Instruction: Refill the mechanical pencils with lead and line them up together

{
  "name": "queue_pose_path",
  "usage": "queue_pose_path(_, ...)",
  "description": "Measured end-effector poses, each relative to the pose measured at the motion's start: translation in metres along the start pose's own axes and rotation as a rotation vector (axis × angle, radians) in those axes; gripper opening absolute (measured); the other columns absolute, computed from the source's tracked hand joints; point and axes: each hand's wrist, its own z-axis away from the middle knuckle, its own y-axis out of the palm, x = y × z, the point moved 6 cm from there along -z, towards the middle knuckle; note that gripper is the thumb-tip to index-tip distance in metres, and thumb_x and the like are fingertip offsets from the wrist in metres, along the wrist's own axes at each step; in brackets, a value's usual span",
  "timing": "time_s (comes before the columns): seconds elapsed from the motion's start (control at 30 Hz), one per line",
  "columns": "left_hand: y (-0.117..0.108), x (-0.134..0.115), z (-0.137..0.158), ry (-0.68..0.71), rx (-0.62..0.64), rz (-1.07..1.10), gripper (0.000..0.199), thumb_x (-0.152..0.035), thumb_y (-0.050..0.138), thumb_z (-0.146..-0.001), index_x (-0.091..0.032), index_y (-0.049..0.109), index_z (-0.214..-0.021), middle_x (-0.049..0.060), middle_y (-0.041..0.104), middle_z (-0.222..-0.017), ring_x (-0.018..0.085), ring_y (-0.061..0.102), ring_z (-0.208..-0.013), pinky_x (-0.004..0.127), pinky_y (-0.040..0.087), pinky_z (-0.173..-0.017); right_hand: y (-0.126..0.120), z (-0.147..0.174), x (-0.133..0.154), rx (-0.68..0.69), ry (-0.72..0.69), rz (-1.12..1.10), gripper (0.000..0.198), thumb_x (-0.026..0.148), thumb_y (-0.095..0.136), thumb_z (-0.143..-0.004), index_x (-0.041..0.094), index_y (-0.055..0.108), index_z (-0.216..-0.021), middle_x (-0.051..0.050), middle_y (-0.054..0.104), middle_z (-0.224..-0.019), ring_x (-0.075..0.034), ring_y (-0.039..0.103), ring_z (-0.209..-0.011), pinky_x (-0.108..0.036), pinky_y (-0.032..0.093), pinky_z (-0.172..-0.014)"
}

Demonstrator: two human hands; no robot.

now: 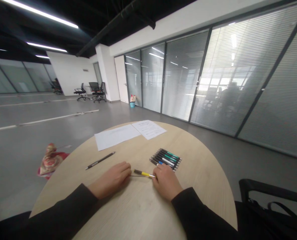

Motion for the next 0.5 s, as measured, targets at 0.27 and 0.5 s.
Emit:
queue_pose_path(0.27, -0.014, 0.026, 0.008, -0.174, -0.123, 0.160, 0.019, -0.004, 0.040, -0.087, -0.019, 0.050, -0.081, 0.005, 0.056, -0.081, 0.018, 0.049, -0.070, 0.030, 0.040, -0.064, -0.002, 0.000, -0.003, -0.043, -0.004, -0.070, 0.009, 0.014, 0.059, -0.087, 0.017, 0.063, -0.080, -0.005, 0.064, -0.086, -0.020, 0.056, -0.089, -0.031, 0.041, -0.082)
queue_pose_path(0.5, -0.013, 0.048, 0.017, -0.259, -0.170, 0.184, 0.016, -0.008, 0.041, -0.088, -0.020, 0.049, -0.080, 0.004, 0.057, -0.080, 0.018, 0.050, -0.070, 0.030, 0.039, -0.064, -0.008, 0.001, -0.013, -0.078, 0.020, -0.170, 0.009, 0.013, 0.057, -0.088, 0.017, 0.063, -0.083, -0.005, 0.064, -0.087, -0.021, 0.057, -0.087, -0.032, 0.043, -0.080)
